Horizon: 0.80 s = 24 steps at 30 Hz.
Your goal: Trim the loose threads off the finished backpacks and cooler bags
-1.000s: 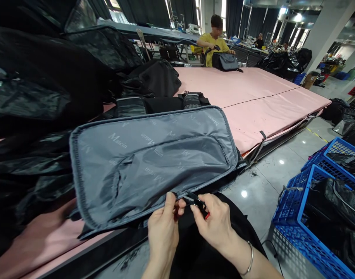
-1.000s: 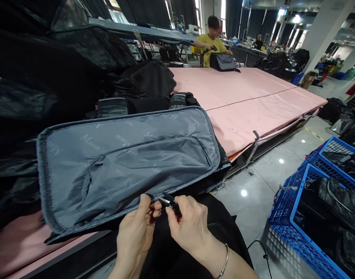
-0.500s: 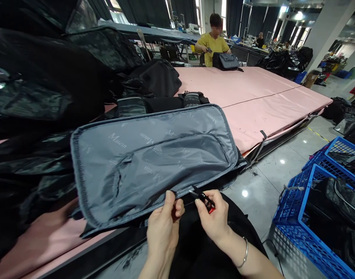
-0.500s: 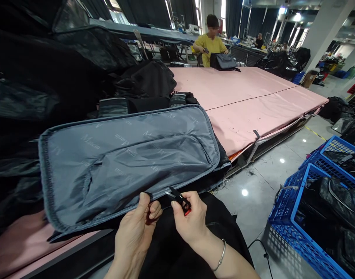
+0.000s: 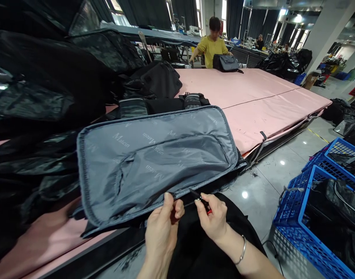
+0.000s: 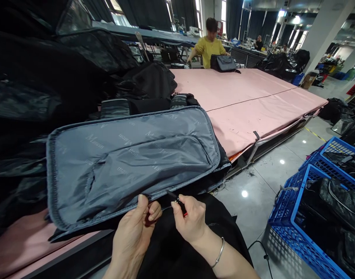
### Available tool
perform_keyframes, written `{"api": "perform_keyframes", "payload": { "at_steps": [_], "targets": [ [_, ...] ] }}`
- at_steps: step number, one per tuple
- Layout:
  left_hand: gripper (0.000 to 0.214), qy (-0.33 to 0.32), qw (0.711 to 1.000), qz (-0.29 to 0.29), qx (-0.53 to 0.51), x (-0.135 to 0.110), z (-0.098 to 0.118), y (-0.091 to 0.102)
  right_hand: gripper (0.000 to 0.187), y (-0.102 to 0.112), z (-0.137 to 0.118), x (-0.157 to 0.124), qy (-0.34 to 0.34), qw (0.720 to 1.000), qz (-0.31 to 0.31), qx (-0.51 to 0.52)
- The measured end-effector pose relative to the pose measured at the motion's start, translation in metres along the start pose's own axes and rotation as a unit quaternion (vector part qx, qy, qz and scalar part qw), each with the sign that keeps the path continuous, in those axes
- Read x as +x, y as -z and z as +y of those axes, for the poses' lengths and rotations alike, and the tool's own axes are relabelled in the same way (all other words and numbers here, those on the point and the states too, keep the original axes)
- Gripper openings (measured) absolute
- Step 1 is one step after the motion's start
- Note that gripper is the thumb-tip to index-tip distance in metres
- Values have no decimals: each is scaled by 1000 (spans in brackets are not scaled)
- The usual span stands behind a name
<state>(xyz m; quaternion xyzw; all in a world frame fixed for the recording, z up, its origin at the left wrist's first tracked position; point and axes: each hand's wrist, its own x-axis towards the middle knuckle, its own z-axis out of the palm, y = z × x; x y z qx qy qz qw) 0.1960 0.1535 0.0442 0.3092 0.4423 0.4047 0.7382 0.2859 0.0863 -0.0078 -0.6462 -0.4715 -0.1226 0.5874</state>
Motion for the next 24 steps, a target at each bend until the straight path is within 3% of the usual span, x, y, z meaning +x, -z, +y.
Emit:
{"api": "perform_keyframes", "payload": {
  "at_steps": [3,7,12,24],
  "targets": [
    [57,-6,1000,-5,4,0,0,1,17,5,-2,4,-12,1000,-21,11],
    [54,-11,1000,-16,3,-1,-1,2,22,15,-7,12,-39,995,-94,21],
    [55,-17,1000,-6,15,-3,0,3,24,18,-13,17,-29,988,-150,19],
    [55,-33,999,-13,28,-4,0,1,24,15,-14,15,-21,990,-142,-14]
  ]
}}
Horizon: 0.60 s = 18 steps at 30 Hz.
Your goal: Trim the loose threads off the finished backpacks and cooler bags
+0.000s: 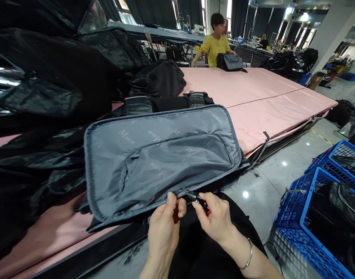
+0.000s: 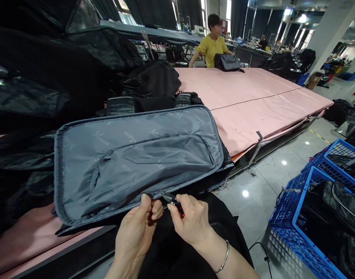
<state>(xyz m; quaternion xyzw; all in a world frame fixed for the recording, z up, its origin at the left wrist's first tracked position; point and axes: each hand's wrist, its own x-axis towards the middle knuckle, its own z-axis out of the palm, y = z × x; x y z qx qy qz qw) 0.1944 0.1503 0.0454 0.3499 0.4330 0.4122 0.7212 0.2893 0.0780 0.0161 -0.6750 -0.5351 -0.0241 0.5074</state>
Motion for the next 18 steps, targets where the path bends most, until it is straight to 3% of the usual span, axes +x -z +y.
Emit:
{"api": "perform_keyframes", "payload": {
  "at_steps": [18],
  "targets": [
    [54,3,1000,4,2,0,0,-1,22,-3,2,-1,25,1000,14,11]
  ]
}}
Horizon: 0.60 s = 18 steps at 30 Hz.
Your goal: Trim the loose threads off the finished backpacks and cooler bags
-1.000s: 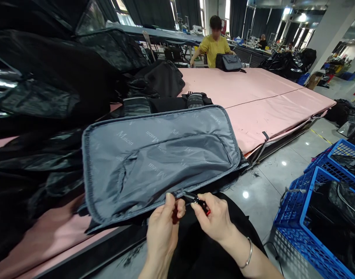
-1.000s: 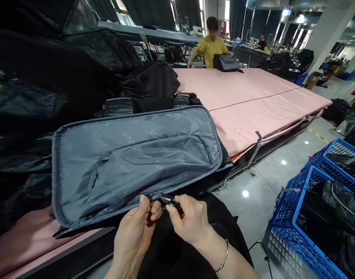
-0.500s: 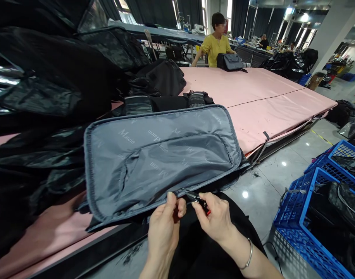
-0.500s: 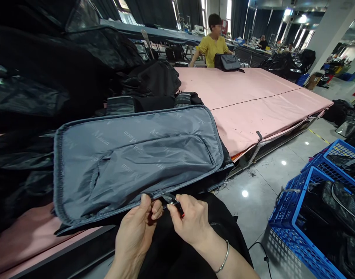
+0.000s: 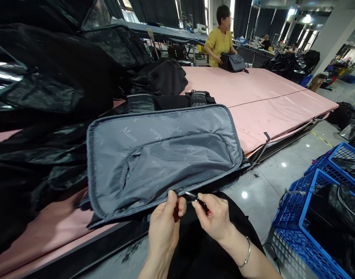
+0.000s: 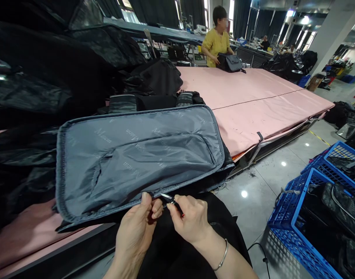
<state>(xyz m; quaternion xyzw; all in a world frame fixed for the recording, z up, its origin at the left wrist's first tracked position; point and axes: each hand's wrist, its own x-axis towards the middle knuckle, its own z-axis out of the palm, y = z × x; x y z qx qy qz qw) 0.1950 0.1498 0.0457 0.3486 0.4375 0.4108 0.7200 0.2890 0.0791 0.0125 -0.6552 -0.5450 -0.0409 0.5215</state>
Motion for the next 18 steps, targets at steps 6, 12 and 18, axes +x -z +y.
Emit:
{"api": "perform_keyframes", "payload": {
  "at_steps": [6,12,18],
  "targets": [
    [51,1,1000,7,-12,-2,2,-1,23,3,0,7,-33,999,-16,32],
    [44,-17,998,59,-30,1,-5,1,22,21,8,27,5,998,-43,49],
    [41,-35,997,59,-37,2,-6,2,23,29,21,53,74,993,-92,-11]
  ]
}}
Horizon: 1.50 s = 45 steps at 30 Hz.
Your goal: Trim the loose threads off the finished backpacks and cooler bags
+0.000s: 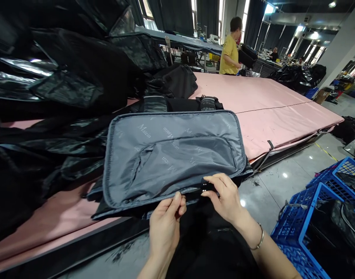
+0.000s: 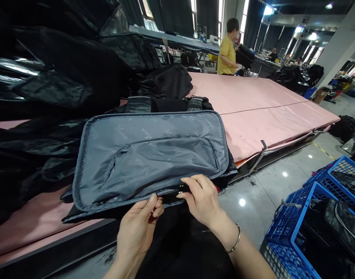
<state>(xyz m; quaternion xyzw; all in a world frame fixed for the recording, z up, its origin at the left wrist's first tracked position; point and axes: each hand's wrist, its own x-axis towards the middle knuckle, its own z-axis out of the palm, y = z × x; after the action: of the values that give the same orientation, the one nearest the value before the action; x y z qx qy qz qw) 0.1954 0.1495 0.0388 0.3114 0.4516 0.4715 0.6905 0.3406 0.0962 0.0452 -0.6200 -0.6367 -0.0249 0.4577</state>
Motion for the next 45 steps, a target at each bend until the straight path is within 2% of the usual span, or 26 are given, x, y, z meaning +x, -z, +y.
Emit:
{"api": "perform_keyframes", "payload": {
  "at_steps": [5,19,25,33,45],
  "targets": [
    [41,-4,1000,-23,-9,-2,5,-2,17,0,0,16,52,997,-45,-34],
    [42,-21,999,-49,4,-1,6,1,9,10,-8,28,27,992,-97,-70],
    [41,-19,999,-51,0,1,7,0,10,7,-9,33,57,987,-134,-71],
    [42,-23,997,-75,-11,0,8,0,15,0,-2,31,70,991,-104,-51],
    [43,-20,997,-71,-9,1,5,2,20,-7,-1,30,79,996,-49,-5]
  ]
}}
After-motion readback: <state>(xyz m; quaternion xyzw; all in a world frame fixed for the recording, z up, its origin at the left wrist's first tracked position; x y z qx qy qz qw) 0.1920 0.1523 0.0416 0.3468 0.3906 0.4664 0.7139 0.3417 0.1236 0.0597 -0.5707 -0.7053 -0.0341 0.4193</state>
